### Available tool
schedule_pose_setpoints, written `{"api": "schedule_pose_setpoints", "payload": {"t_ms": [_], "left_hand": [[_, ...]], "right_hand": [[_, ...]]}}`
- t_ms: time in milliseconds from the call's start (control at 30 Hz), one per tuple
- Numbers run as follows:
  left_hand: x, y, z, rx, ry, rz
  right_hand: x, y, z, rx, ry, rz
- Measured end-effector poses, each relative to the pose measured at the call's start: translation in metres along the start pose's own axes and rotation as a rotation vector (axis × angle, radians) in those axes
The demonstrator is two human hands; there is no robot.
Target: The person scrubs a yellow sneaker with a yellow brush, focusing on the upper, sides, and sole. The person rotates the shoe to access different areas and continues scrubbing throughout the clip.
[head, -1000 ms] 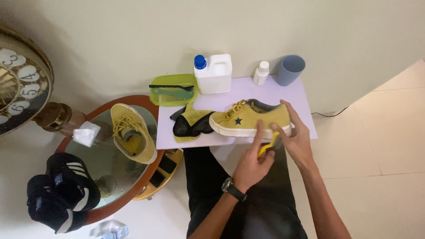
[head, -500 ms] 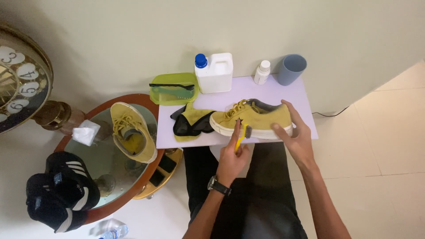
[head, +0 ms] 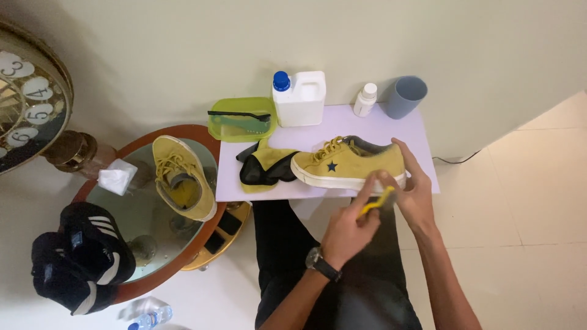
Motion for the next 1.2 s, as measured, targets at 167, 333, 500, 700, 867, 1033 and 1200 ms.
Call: {"api": "schedule_pose_setpoints", "payload": {"t_ms": [167, 333, 500, 700, 867, 1033, 1200], "left_hand": [[0.019, 0.000, 0.031, -0.044, -0.090, 0.008], [0.032, 0.003, 0.046, -0.130, -0.134, 0.022], [0.010, 0.003, 0.040, -0.079, -0.073, 0.094], [-0.012, 0.003, 0.019, -0.035, -0.050, 0.079], [-0.018, 0.006, 0.018, 0.021, -0.028, 0.069], [-0.004, 0.007, 0.019, 0.023, -0.063, 0.069], [0.013, 0.012, 0.041, -0.088, -0.087, 0.099]], "right_hand": [[0.012, 0.006, -0.002, 0.003, 0.039, 0.043], [0.012, 0.010, -0.004, -0.002, 0.043, 0.045], [0.010, 0.007, -0.005, -0.006, 0.079, 0.074], [0.008, 0.008, -0.005, 0.007, 0.035, 0.021], [0.007, 0.006, -0.003, 0.010, 0.030, 0.029], [0.007, 0.006, -0.003, 0.011, 0.040, 0.017], [0.005, 0.005, 0.000, 0.020, 0.037, 0.050]]}}
Point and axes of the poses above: each hand's wrist, its own y-axis away from the middle knuckle, its own z-axis out of the back of the hand, x = y × z, the point moved 1 cm from there along -y, towards the middle knuckle, and after that the axes turned 11 degrees about -z, right-handed, at the moved point
